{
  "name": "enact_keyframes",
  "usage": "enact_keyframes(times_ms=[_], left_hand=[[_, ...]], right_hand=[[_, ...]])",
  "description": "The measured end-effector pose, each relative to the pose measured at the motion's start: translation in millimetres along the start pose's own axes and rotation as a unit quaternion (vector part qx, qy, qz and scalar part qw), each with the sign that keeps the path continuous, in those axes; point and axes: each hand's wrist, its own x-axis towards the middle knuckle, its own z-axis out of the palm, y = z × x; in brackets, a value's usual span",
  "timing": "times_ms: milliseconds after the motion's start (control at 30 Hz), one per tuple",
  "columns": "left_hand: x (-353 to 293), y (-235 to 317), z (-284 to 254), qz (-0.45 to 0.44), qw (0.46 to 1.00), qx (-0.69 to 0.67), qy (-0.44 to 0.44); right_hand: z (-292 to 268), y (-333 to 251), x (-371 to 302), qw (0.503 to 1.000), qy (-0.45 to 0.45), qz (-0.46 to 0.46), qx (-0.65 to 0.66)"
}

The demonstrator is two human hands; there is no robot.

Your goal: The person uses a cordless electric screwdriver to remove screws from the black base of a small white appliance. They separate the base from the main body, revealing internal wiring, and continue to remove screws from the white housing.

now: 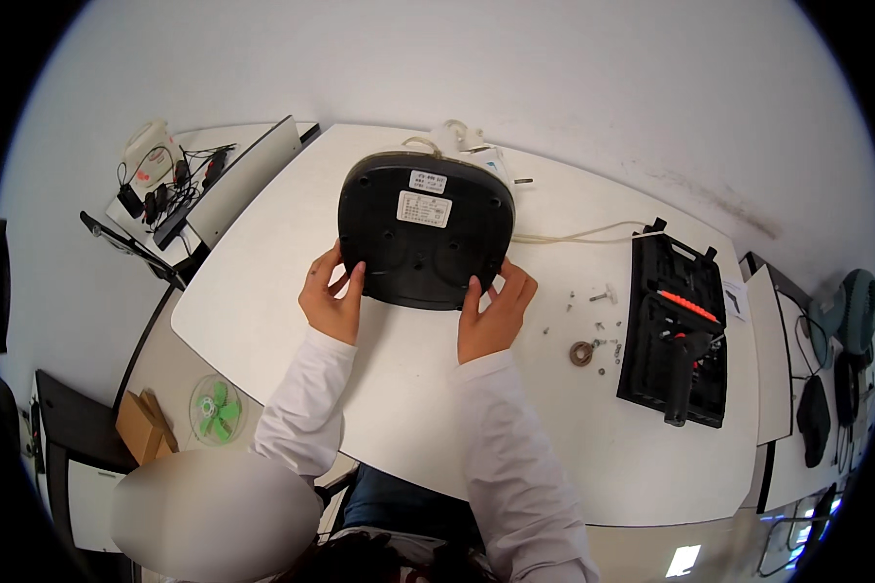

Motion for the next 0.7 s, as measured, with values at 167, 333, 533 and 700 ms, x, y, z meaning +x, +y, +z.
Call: enact_keyframes(times_ms=[167, 333, 533, 700], left_hand=[[-6.3, 9.3, 0.2, -0.007, 0.999, -0.03, -0.022], [-4.6, 4.6, 1.2, -0.002, 1.0, -0.022, -0.023], [-9.9, -8.9, -8.9, -0.014, 0.994, -0.039, -0.103], [-0.3, -16.6, -13.5, 0.061, 0.989, -0.058, -0.12]], right_hand=[[-1.5, 1.0, 1.3, 0.996, -0.016, 0.048, 0.076], [-0.6, 8.0, -1.8, 0.995, -0.012, 0.042, 0.087], [-4.1, 14.0, -4.5, 0.979, -0.046, 0.056, 0.191], [-12.9, 26.0, -0.7, 0.961, -0.124, 0.08, 0.234]])
